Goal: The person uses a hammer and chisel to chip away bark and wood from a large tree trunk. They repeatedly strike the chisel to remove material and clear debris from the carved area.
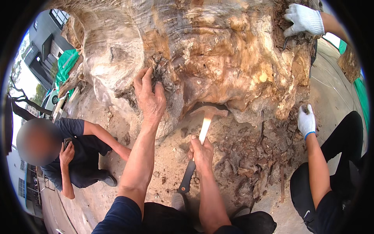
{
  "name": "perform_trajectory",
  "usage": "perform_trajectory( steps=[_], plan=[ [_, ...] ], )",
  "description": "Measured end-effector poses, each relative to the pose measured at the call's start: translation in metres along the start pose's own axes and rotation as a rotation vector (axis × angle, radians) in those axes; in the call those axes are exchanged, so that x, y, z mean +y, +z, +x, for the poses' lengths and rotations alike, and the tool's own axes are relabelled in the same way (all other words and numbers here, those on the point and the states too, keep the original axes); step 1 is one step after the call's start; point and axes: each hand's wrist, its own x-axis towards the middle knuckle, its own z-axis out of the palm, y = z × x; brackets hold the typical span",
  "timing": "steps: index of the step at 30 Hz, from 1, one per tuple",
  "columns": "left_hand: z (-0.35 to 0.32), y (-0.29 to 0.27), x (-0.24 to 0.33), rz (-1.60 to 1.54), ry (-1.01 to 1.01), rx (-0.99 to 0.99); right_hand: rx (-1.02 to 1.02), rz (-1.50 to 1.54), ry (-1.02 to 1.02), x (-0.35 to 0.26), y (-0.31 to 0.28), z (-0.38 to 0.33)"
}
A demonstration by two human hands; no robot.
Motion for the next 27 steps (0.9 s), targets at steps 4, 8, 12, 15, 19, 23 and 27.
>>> perform_trajectory(
  steps=[4, 8, 12, 15, 19, 23, 27],
  plan=[
    [-0.001, -0.02, 0.002, -0.236, -0.186, -0.041, -0.02, 0.038, -0.063, -0.021, 0.017, -0.001],
    [-0.017, -0.037, -0.002, -0.276, -0.274, -0.066, -0.033, 0.005, -0.168, -0.058, 0.046, -0.003],
    [0.002, -0.035, -0.012, -0.256, -0.143, -0.025, -0.084, -0.052, -0.297, -0.083, 0.074, -0.003],
    [0.018, -0.019, -0.006, -0.304, -0.082, -0.012, -0.065, -0.106, -0.369, -0.097, 0.089, 0.001],
    [0.031, -0.011, 0.002, -0.263, -0.086, 0.006, -0.053, -0.123, -0.41, -0.11, 0.115, 0.007],
    [0.037, -0.014, 0.001, -0.291, -0.151, 0.004, -0.025, -0.151, -0.433, -0.116, 0.143, 0.008],
    [0.042, -0.017, -0.007, -0.367, -0.226, -0.128, 0.001, -0.17, -0.443, -0.114, 0.159, 0.014]
  ],
)
